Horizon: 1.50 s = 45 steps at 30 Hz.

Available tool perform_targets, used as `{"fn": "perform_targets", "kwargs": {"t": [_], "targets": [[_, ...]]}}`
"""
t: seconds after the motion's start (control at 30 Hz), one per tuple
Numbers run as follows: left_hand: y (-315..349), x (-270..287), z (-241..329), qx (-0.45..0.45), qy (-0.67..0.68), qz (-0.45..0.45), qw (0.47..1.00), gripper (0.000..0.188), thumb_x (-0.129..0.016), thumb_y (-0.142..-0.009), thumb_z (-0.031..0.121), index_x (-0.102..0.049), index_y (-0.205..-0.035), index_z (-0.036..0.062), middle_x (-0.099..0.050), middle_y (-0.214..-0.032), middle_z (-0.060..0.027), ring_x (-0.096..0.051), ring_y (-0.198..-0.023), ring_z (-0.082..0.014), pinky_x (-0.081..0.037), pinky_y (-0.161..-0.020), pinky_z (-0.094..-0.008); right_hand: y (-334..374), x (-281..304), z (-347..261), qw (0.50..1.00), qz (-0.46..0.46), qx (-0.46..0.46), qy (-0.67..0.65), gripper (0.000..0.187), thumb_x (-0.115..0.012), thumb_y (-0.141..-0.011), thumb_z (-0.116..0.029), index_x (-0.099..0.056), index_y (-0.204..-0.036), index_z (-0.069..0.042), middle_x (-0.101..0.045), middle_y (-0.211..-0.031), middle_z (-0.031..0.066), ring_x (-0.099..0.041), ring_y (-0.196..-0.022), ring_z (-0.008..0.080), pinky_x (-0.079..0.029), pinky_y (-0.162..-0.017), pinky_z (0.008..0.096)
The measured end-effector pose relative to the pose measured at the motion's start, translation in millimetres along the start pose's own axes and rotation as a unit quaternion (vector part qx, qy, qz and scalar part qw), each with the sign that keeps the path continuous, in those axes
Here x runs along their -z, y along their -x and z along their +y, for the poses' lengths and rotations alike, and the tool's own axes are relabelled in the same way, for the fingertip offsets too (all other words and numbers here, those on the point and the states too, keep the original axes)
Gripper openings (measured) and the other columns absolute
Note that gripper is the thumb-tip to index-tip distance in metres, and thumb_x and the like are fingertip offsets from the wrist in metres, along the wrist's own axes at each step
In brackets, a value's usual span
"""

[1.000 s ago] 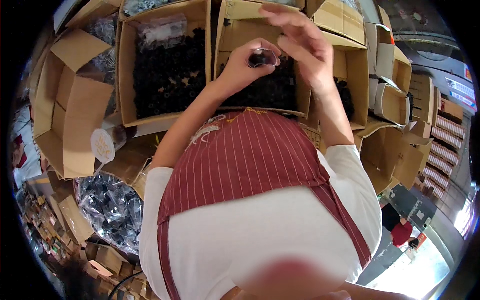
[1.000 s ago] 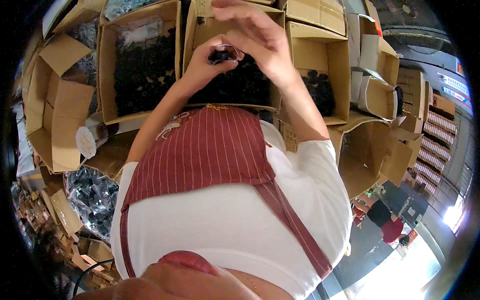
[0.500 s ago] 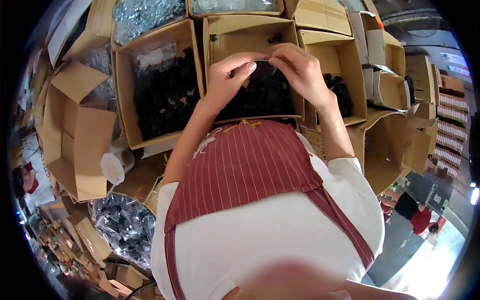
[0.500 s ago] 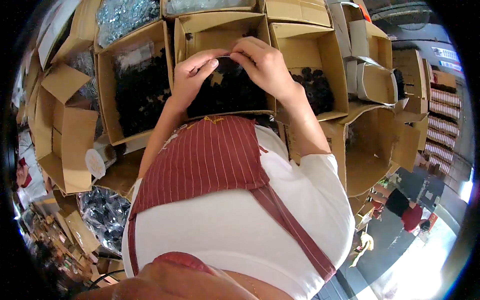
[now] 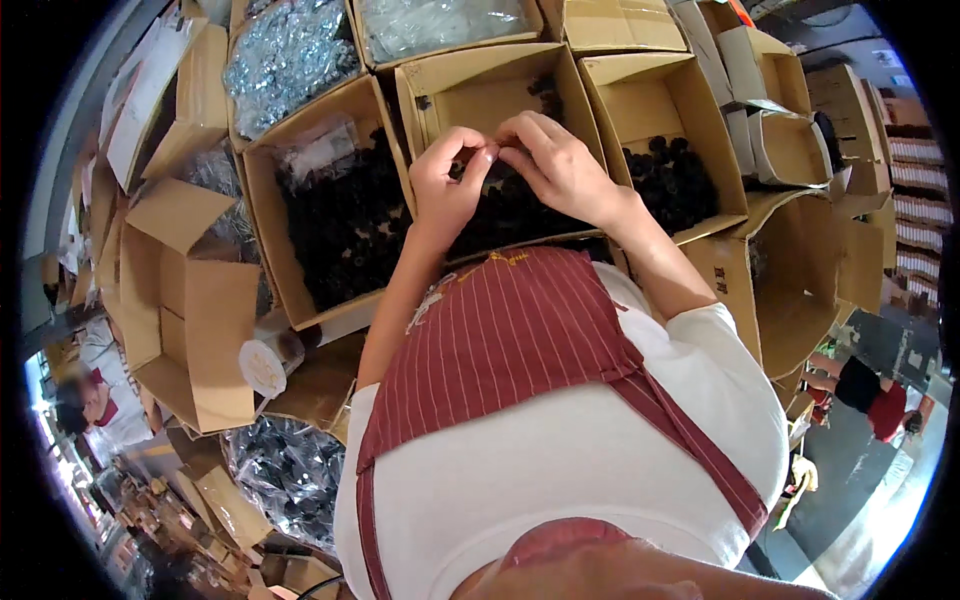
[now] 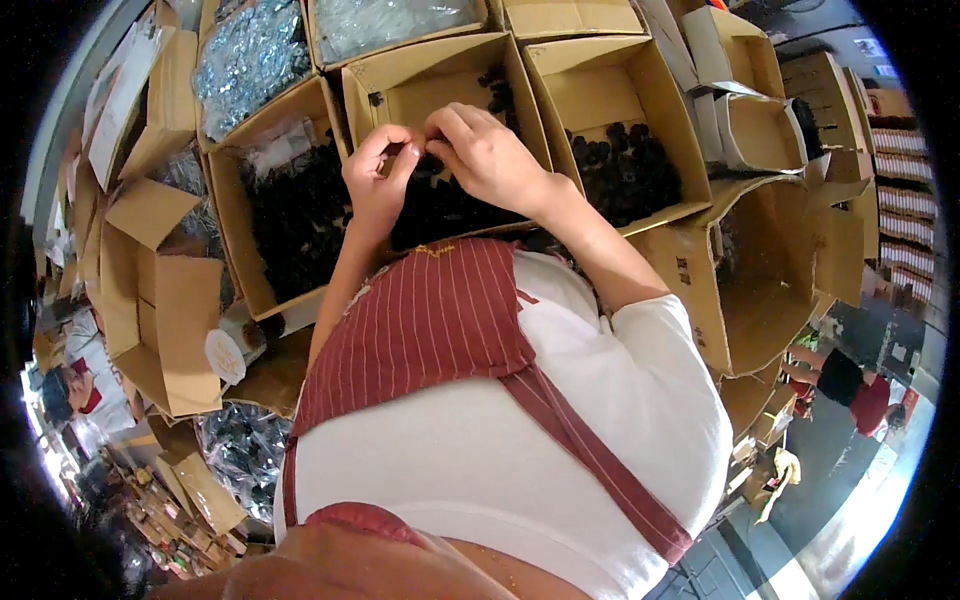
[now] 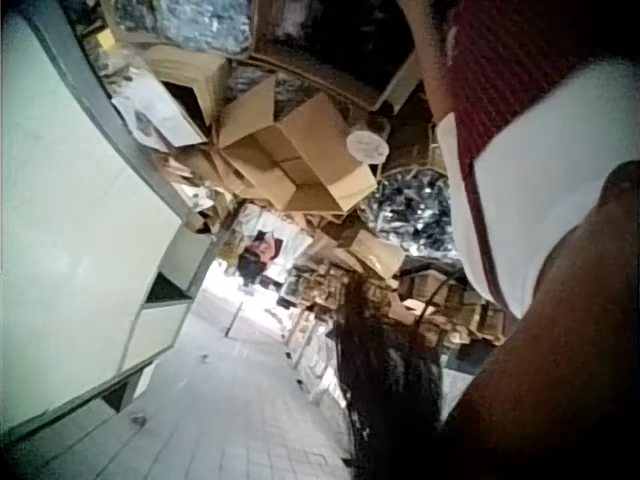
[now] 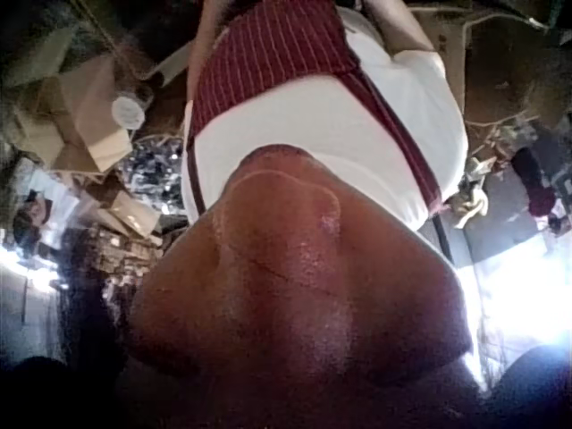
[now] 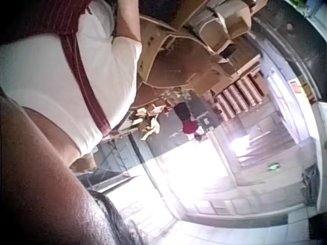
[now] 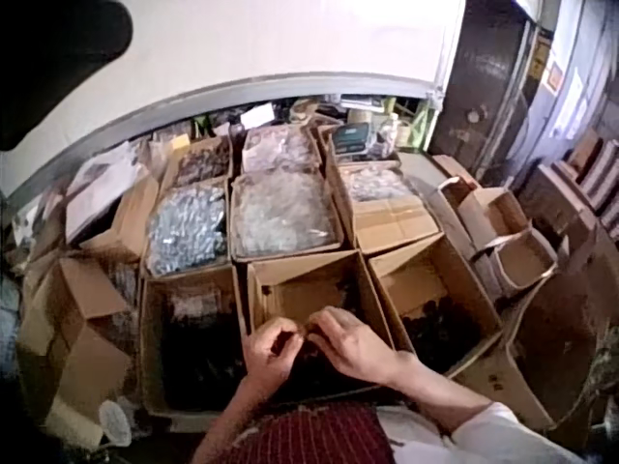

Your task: Counting small black plastic components and putting them into a small plastic bag.

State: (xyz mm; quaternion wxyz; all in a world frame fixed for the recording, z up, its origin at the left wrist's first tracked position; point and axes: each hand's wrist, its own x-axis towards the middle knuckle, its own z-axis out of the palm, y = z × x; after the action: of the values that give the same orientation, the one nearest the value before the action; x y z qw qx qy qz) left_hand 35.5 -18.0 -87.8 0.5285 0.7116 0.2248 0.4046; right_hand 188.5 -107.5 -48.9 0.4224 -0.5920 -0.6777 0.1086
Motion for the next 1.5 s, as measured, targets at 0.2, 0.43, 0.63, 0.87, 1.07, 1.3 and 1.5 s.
{"fn": "perform_targets", "kwargs": {"t": [0.2,0.43,0.63,0.87,1.07,1.3,1.5], "targets": [[0.3,-2.1,0.6,0.017,0.085,-0.039,0.995,0.001,-0.063,-0.087,-0.003,-0.063,-0.088,-0.0022,-0.064,-0.082,-0.0038,-0.059,-0.074,-0.0093,-0.047,-0.068,-0.0229,3.3,11.8,-5.8,0.996,-0.003,0.056,0.076,0.013,-0.063,-0.083,-0.003,-0.054,-0.093,-0.002,-0.059,-0.088,0.0146,-0.059,-0.086,0.0354,-0.045,-0.081,0.0416],[-5.2,6.5,-3.7,0.066,0.147,0.013,0.987,0.004,-0.066,-0.087,0.000,-0.064,-0.090,-0.0025,-0.064,-0.084,-0.0033,-0.056,-0.075,-0.0082,-0.044,-0.069,-0.0218,26.4,37.3,-15.1,0.997,0.034,0.024,0.063,0.011,-0.067,-0.086,-0.007,-0.058,-0.091,-0.001,-0.059,-0.086,0.0120,-0.057,-0.083,0.0319,-0.047,-0.079,0.0380],[-2.4,-20.8,33.9,0.137,0.336,-0.073,0.929,0.010,-0.061,-0.090,0.002,-0.063,-0.099,-0.0021,-0.068,-0.092,-0.0080,-0.062,-0.082,-0.0136,-0.048,-0.077,-0.0256,58.6,46.4,-20.7,0.925,0.133,-0.152,-0.322,0.037,-0.071,-0.090,-0.028,-0.058,-0.112,-0.002,-0.061,-0.105,0.0078,-0.059,-0.101,0.0165,-0.047,-0.088,0.0318],[-14.6,-38.1,68.5,0.103,0.159,-0.198,0.962,0.013,-0.056,-0.095,0.003,-0.065,-0.101,-0.0043,-0.070,-0.099,-0.0156,-0.067,-0.088,-0.0193,-0.056,-0.079,-0.0316,124.4,76.7,-40.5,0.859,0.224,-0.328,-0.323,0.026,-0.064,-0.095,-0.028,-0.067,-0.104,-0.004,-0.067,-0.086,0.0010,-0.059,-0.082,0.0082,-0.047,-0.076,0.0238],[-31.1,42.0,14.8,0.211,0.094,0.034,0.972,0.019,-0.057,-0.096,0.008,-0.064,-0.109,-0.0031,-0.069,-0.107,-0.0173,-0.067,-0.096,-0.0247,-0.053,-0.088,-0.0361,242.6,126.1,-51.5,0.851,0.118,-0.509,-0.048,0.043,-0.068,-0.091,-0.040,-0.067,-0.113,-0.004,-0.069,-0.092,0.0057,-0.061,-0.088,0.0141,-0.047,-0.080,0.0302],[-22.0,87.3,7.9,0.216,0.002,0.123,0.969,0.020,-0.060,-0.093,0.005,-0.063,-0.110,-0.0041,-0.068,-0.106,-0.0159,-0.067,-0.099,-0.0230,-0.051,-0.091,-0.0337,217.8,119.5,-29.6,0.855,0.269,-0.443,-0.022,0.027,-0.063,-0.096,-0.023,-0.069,-0.109,0.000,-0.071,-0.102,0.0083,-0.065,-0.092,0.0154,-0.050,-0.081,0.0264],[12.7,72.9,13.6,0.177,-0.096,0.001,0.979,0.015,-0.062,-0.092,0.007,-0.068,-0.104,-0.0012,-0.068,-0.096,-0.0049,-0.063,-0.091,-0.0144,-0.049,-0.083,-0.0260,92.3,79.2,3.5,0.918,0.218,-0.286,-0.167,0.018,-0.059,-0.097,-0.011,-0.068,-0.104,0.003,-0.070,-0.091,0.0063,-0.064,-0.090,0.0111,-0.049,-0.082,0.0252]]}}
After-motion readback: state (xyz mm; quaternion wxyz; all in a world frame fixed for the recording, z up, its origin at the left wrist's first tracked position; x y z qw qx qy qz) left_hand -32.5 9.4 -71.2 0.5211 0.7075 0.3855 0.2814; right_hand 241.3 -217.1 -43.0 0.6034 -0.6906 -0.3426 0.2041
